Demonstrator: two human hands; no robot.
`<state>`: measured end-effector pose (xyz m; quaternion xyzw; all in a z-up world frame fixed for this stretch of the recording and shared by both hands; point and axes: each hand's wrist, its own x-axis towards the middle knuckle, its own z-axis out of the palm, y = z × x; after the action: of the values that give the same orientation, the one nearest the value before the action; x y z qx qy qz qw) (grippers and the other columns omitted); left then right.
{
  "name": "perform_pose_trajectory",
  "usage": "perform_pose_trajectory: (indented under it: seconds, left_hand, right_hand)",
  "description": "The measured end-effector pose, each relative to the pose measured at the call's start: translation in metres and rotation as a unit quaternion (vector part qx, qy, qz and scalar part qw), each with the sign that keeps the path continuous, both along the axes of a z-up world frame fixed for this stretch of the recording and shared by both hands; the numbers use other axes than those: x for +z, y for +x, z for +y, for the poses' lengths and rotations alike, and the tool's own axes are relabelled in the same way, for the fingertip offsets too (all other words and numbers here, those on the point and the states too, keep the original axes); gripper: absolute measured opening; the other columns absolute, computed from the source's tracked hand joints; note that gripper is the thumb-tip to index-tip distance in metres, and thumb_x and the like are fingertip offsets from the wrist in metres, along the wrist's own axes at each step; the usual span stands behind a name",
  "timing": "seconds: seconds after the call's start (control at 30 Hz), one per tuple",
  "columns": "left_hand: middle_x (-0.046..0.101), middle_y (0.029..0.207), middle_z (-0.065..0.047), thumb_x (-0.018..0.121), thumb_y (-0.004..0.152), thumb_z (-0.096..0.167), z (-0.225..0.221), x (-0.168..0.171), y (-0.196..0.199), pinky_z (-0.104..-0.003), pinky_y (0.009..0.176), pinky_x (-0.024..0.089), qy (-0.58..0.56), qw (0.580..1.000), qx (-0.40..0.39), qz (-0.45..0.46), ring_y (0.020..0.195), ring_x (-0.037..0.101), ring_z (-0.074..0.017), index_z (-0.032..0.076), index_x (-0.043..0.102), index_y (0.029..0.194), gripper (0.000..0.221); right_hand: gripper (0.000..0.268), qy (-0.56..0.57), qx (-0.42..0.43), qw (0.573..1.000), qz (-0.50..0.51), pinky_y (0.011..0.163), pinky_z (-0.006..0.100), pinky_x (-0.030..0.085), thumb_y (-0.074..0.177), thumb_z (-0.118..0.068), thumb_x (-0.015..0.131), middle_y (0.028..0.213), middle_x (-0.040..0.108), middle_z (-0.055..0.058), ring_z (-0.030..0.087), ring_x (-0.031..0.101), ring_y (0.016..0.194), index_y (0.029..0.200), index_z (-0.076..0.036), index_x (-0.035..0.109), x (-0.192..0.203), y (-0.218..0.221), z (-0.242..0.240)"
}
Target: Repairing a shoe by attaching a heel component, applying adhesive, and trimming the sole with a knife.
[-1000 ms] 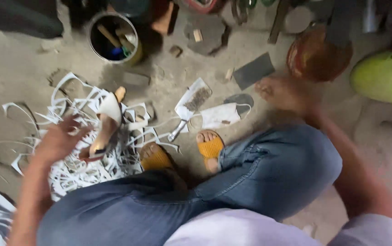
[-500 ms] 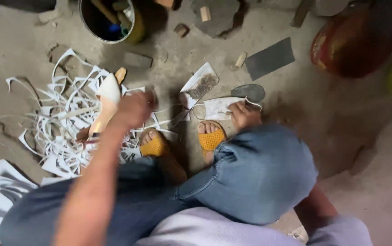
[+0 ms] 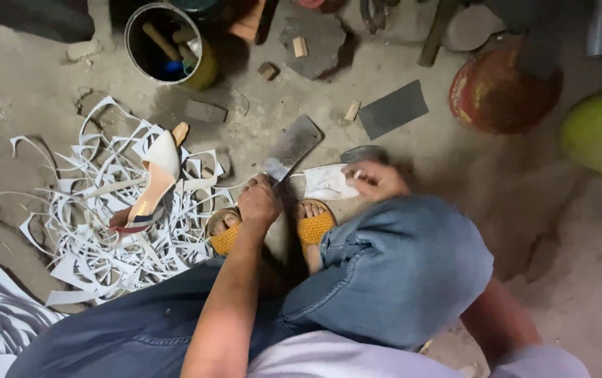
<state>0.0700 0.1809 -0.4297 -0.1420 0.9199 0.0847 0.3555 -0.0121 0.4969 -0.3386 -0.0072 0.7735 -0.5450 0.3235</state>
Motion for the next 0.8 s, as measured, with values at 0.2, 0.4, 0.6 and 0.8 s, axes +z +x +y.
perform_pose_trajectory:
  seconds: [0.2, 0.4, 0.6, 0.8]
  left_hand:
    - [0.073, 0.092, -0.021, 0.051, 0.091, 0.054, 0.009, 0.159, -0.058, -0.055, 0.083, 0.057, 0.135, 0.973, 0.188, -0.017, 0.097, 0.072, -0.0467, 0.008, 0.068, 0.102, 0.050]
    - [0.058, 0.060, -0.016, 0.056, 0.099, 0.046, 0.023, 0.278, -0.076, -0.040, 0.067, 0.049, 0.328, 0.893, 0.271, 0.147, 0.065, 0.057, -0.0273, 0.008, 0.061, 0.075, 0.045]
    - [0.070, 0.072, -0.011, 0.049, 0.099, 0.009, 0.038, 0.316, -0.085, -0.034, 0.054, 0.053, 0.446, 0.804, 0.206, 0.335, 0.056, 0.061, -0.0175, 0.007, 0.064, 0.129, 0.033]
    - [0.065, 0.067, -0.012, 0.059, 0.102, 0.005, 0.058, 0.324, -0.106, -0.032, 0.049, 0.045, 0.451, 0.778, 0.170, 0.403, 0.056, 0.049, -0.0145, 0.002, 0.071, 0.112, 0.016]
  right_hand:
    - [0.016, -0.198, 0.012, 0.945, 0.258, 0.080, 0.038, 0.058, 0.093, -0.001, 0.074, 0.103, 0.069, 0.020, 0.026, 0.069, 0.087, 0.108, 0.004, 0.074, 0.134, -0.074, -0.028]
    - [0.014, -0.157, -0.009, 0.926, 0.342, 0.081, 0.038, 0.058, 0.093, -0.002, 0.077, 0.102, 0.072, 0.016, 0.027, 0.071, 0.089, 0.107, 0.002, 0.076, 0.192, -0.100, -0.049]
    - [0.013, -0.102, -0.041, 0.906, 0.408, 0.076, 0.036, 0.058, 0.095, -0.002, 0.078, 0.099, 0.072, 0.012, 0.028, 0.073, 0.084, 0.108, -0.002, 0.079, 0.178, -0.108, -0.066]
    - [0.011, -0.066, -0.036, 0.887, 0.455, 0.073, 0.035, 0.059, 0.096, -0.002, 0.078, 0.096, 0.073, 0.010, 0.027, 0.073, 0.080, 0.106, -0.003, 0.081, 0.168, -0.109, -0.071]
